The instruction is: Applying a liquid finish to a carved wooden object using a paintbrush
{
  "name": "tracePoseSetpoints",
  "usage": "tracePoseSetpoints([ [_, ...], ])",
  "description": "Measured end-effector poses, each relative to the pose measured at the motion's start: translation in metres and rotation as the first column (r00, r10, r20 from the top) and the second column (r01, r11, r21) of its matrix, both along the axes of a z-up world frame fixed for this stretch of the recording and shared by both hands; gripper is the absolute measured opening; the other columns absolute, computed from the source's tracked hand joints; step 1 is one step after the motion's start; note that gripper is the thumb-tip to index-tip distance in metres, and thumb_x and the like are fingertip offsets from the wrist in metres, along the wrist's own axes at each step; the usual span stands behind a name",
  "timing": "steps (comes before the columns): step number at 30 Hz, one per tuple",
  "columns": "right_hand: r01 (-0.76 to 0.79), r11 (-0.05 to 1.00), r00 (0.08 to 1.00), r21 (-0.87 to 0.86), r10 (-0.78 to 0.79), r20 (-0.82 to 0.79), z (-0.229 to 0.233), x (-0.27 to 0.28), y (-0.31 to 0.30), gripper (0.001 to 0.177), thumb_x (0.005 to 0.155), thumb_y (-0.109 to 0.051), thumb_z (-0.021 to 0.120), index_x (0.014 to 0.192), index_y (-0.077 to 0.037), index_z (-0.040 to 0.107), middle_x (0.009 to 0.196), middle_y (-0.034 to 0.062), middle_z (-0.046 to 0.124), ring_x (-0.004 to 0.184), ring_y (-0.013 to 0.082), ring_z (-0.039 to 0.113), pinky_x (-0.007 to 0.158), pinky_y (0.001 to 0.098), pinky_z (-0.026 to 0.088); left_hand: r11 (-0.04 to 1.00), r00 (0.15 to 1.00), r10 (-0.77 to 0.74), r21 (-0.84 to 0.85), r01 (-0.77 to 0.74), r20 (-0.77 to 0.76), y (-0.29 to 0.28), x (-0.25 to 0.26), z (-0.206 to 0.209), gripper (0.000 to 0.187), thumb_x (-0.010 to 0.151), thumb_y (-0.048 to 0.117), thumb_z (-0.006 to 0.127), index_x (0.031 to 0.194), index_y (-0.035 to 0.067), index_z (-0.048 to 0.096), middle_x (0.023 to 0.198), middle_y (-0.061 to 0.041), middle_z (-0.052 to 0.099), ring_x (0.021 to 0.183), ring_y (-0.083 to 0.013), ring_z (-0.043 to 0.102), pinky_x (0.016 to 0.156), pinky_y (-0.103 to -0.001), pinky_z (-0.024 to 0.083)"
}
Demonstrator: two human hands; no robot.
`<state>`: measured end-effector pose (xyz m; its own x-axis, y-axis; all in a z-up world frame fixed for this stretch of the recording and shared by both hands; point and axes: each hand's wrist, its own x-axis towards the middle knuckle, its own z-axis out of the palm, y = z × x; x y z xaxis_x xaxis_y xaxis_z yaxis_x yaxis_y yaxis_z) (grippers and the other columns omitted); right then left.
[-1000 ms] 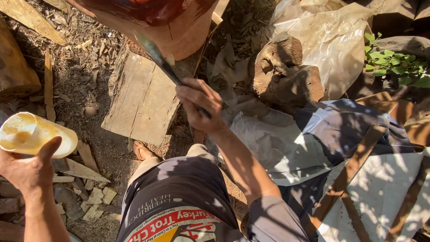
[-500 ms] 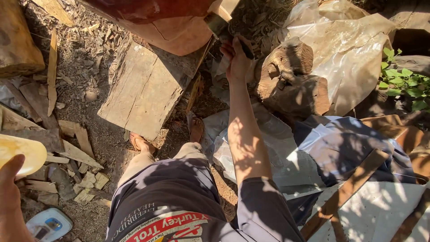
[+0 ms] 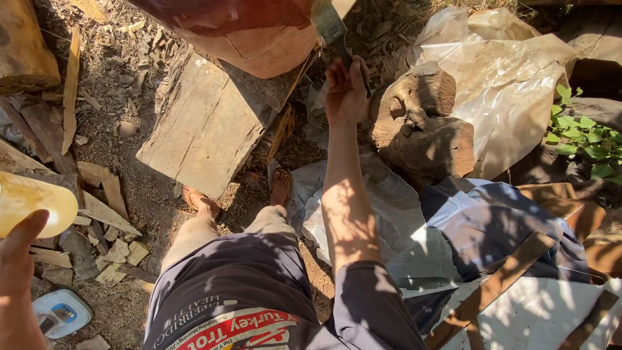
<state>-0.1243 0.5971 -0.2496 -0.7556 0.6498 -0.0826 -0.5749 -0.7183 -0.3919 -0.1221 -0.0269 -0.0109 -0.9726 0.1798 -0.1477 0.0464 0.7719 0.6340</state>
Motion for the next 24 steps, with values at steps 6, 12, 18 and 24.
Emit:
tracePoseSetpoints([
  [6,0.083,0.996,0.796,0.008,-0.072,0.601,-0.024,0.011,0.003,0.025,0.1,-0.017,0.065,0.122,-0.006,0.063,0.105,0.0232,0.07,0.091,0.0384,0.072,0.077,0.0507,0.069,0.998,0.994,-0.028,-0.05,0.023,-0.104,-0.032,0.01,-0.005,0.051,0.111,0.012,0.067,0.154,-0.014,0.056,0.158,-0.037,0.051,0.142,-0.0527,0.05,0.113,-0.07,0.044],
  [12,0.103,0.791,0.911,0.603,-0.318,0.262,0.196,0.012,-0.079,0.015,0.096,-0.014,0.077,0.107,-0.006,0.072,0.085,0.0162,0.075,0.069,0.0238,0.075,0.052,0.0316,0.063,0.988,0.989,0.144,0.057,-0.145,0.027,-0.043,0.009,-0.018,0.043,0.11,0.02,0.068,0.143,-0.006,0.061,0.16,-0.032,0.051,0.143,-0.0493,0.051,0.112,-0.064,0.047],
  [18,0.254,0.827,0.956,0.501,-0.295,0.001,0.221,0.078,-0.113,0.018,0.108,-0.008,0.06,0.126,-0.013,0.062,0.115,0.01,0.067,0.097,0.0328,0.073,0.074,0.0461,0.064,0.991,0.991,-0.035,0.125,0.051,-0.125,0.019,-0.017,0.027,0.06,0.103,0.0,0.069,0.155,-0.019,0.043,0.157,-0.04,0.041,0.143,-0.0572,0.042,0.117,-0.068,0.039],
  [24,0.126,0.988,0.977,0.093,-0.14,0.16,0.021,0.024,-0.126,0.018,0.102,-0.016,0.068,0.118,-0.009,0.069,0.098,0.0216,0.075,0.097,0.0322,0.074,0.075,0.0426,0.063,0.936,0.985,-0.164,0.306,0.174,-0.058,-0.009,-0.055,0.031,0.066,0.1,-0.002,0.058,0.16,-0.008,0.033,0.162,-0.031,0.036,0.152,-0.0493,0.038,0.129,-0.063,0.033],
])
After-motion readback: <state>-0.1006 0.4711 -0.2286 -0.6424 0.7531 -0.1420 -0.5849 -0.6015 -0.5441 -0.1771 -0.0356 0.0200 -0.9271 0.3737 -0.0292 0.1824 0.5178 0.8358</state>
